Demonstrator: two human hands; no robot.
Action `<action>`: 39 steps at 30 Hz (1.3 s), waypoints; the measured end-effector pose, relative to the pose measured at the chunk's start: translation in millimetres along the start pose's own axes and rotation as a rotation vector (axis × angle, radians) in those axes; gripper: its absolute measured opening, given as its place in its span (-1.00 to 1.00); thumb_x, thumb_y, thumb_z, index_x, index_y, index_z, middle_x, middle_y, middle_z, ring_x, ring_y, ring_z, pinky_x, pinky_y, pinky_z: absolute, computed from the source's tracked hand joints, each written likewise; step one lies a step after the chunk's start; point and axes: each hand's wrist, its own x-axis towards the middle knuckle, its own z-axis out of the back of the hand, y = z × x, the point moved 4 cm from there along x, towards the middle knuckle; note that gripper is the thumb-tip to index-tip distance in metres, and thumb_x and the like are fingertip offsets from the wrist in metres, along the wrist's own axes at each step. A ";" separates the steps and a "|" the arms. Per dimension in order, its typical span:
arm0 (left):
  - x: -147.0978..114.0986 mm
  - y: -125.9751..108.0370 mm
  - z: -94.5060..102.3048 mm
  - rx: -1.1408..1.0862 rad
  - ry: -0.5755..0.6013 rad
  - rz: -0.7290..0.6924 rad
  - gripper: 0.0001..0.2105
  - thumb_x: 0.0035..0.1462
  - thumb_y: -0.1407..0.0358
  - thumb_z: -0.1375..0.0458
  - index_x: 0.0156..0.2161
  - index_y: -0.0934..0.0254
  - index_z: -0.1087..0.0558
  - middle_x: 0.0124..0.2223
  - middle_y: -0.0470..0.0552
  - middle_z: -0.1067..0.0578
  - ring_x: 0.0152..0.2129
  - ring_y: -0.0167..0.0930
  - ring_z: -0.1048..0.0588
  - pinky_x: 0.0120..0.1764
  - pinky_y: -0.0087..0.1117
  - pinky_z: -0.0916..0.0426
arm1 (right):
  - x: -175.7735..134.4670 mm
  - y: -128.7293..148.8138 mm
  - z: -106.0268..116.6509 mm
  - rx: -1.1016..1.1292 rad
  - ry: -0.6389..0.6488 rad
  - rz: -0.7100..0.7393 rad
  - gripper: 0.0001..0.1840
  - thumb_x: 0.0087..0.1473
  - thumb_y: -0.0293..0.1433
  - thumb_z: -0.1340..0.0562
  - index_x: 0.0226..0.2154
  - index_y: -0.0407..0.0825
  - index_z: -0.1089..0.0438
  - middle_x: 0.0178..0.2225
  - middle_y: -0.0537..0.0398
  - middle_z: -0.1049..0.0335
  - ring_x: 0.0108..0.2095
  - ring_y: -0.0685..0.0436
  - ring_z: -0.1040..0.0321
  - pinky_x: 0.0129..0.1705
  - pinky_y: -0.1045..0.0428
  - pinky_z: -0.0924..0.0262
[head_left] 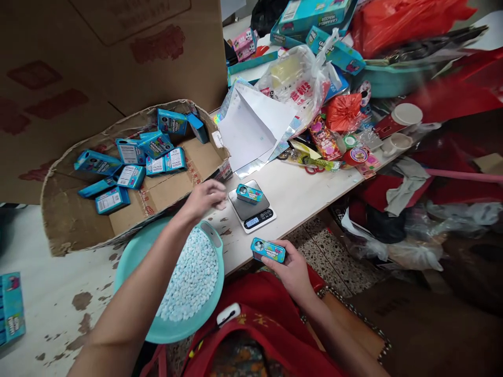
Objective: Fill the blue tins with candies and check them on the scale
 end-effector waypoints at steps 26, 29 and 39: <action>-18.0 -0.9 -17.4 0.940 0.007 -0.395 -0.77 0.07 0.46 0.04 -0.29 0.28 -0.47 -0.26 0.04 -0.48 -0.31 -0.36 -0.43 -0.23 -0.37 -0.27 | -6.2 -21.0 -20.3 -0.015 0.047 -0.039 -0.54 -0.18 -0.27 -0.41 -0.20 -0.02 -0.33 -0.28 0.06 -0.47 -0.28 -0.15 -0.39 -0.19 -0.04 -0.29; 18.1 -13.7 -43.3 1.036 0.031 -0.491 -0.75 0.06 0.49 0.05 -0.27 0.28 -0.47 -0.27 0.04 -0.48 -0.29 -0.35 -0.41 -0.23 -0.37 -0.27 | -2.8 -23.0 -10.8 0.000 0.021 -0.038 -0.53 -0.17 -0.25 -0.41 -0.19 -0.03 -0.32 -0.26 0.04 -0.46 -0.28 -0.16 -0.39 -0.18 -0.06 -0.29; -9.7 -23.2 -0.2 0.897 -0.162 -0.367 -0.79 0.10 0.32 0.01 -0.24 0.25 -0.46 -0.24 -0.01 -0.51 -0.31 -0.36 -0.43 -0.22 -0.41 -0.25 | 11.4 -11.6 20.6 -0.014 -0.115 -0.037 -0.53 -0.18 -0.23 -0.41 -0.20 -0.03 -0.34 -0.29 0.05 -0.48 -0.31 -0.15 -0.40 -0.22 -0.05 -0.31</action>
